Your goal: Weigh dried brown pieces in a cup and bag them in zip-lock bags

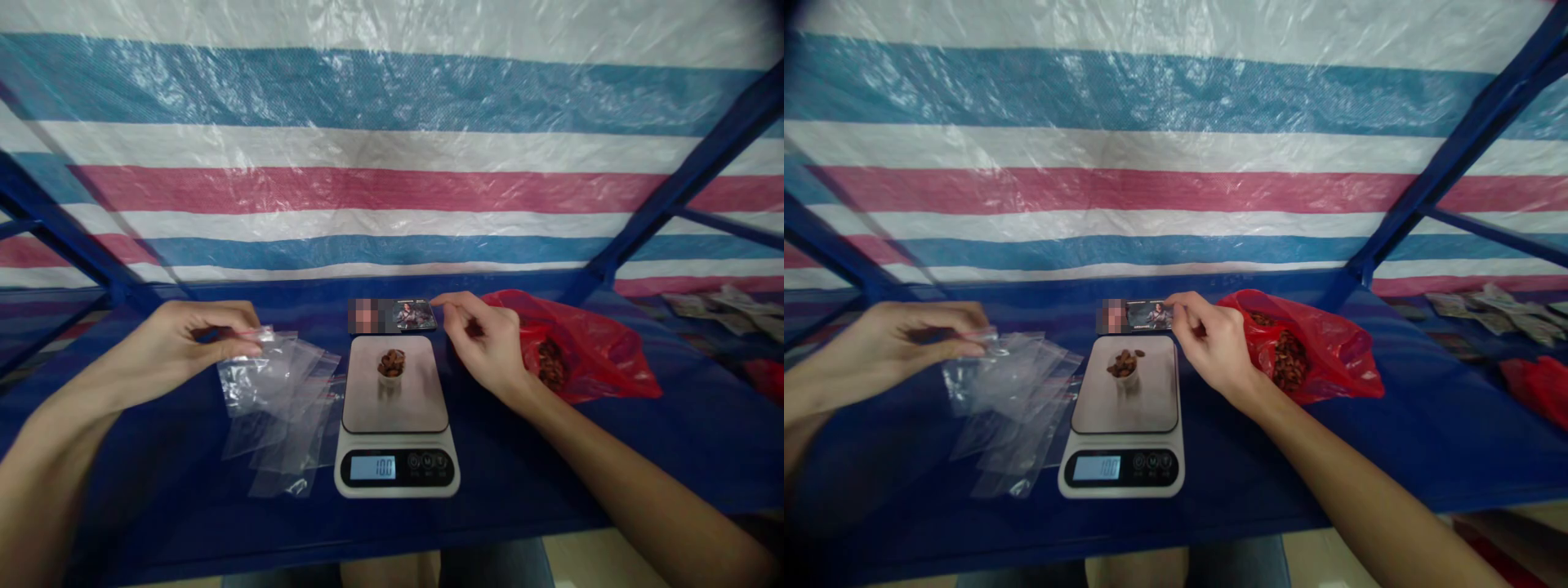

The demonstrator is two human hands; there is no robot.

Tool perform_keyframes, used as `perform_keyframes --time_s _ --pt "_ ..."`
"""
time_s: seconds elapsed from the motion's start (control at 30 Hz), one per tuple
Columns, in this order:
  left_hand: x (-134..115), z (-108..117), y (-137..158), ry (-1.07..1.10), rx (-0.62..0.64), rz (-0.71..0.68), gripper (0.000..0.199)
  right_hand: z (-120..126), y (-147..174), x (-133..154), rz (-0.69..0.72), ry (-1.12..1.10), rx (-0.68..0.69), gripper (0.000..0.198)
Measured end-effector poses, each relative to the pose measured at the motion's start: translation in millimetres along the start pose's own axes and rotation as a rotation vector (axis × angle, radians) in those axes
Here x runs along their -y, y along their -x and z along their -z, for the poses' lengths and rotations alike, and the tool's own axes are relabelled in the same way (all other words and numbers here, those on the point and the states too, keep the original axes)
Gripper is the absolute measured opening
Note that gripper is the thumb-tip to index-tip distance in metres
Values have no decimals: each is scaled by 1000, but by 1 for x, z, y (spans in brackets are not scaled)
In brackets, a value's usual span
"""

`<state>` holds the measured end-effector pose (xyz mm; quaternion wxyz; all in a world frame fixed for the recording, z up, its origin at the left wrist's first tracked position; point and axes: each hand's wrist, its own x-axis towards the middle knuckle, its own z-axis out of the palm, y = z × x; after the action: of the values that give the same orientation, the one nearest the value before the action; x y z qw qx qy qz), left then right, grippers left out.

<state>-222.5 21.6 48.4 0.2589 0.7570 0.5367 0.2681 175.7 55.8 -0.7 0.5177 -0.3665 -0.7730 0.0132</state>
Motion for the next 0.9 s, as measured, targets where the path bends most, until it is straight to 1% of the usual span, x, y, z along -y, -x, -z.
perform_keyframes --time_s 0.03,0.1,0.13,0.17,0.2,0.23,0.27,0.33,0.37,0.4,0.43,0.5,0.53,0.67,0.73,0.8,0.87,0.9 --pt "-2 1 -5 36 -114 -9 16 0 0 -1 -1 4 -2 21" --pt "-5 -4 -17 115 -351 -17 20 0 -1 -2 -3 12 -9 21" --pt "-7 -10 -25 155 -444 -30 24 0 -1 -2 -4 14 -8 21" --pt "-8 -17 -32 196 -509 -50 27 0 -1 -2 -3 16 -5 20" --pt "-10 -25 -39 229 -533 -65 31 0 0 -2 -2 19 1 20" --pt "-13 -33 -45 230 -515 -66 33 0 0 -2 1 22 5 20" --pt "-17 -41 -50 212 -522 -82 30 0 0 -2 5 26 9 20" --pt "-28 -53 -56 133 -563 -145 15 0 1 -1 21 34 9 19" --pt "-35 -57 -57 123 -604 -182 12 -1 1 -1 29 36 5 19" --pt "-43 -60 -58 142 -659 -209 15 -1 1 0 34 35 2 18" --pt "-52 -61 -59 156 -681 -209 14 -1 2 0 36 32 0 18" --pt "-70 -60 -62 157 -705 -206 10 -2 2 1 29 19 -2 18" --pt "-79 -59 -65 143 -695 -203 10 -2 3 3 18 8 -6 18" --pt "-105 -55 -86 49 -663 -240 19 -2 -7 21 -27 -69 -3 19" --pt "-112 -56 -101 25 -632 -287 27 -3 -24 35 -35 -123 49 18" --pt "-116 -59 -117 40 -563 -312 35 -7 -49 47 -70 -183 89 16" --pt "-118 -63 -130 39 -469 -331 39 -15 -80 51 -99 -272 124 22" --pt "-119 -65 -136 34 -443 -343 40 -20 -95 49 -96 -301 129 28"
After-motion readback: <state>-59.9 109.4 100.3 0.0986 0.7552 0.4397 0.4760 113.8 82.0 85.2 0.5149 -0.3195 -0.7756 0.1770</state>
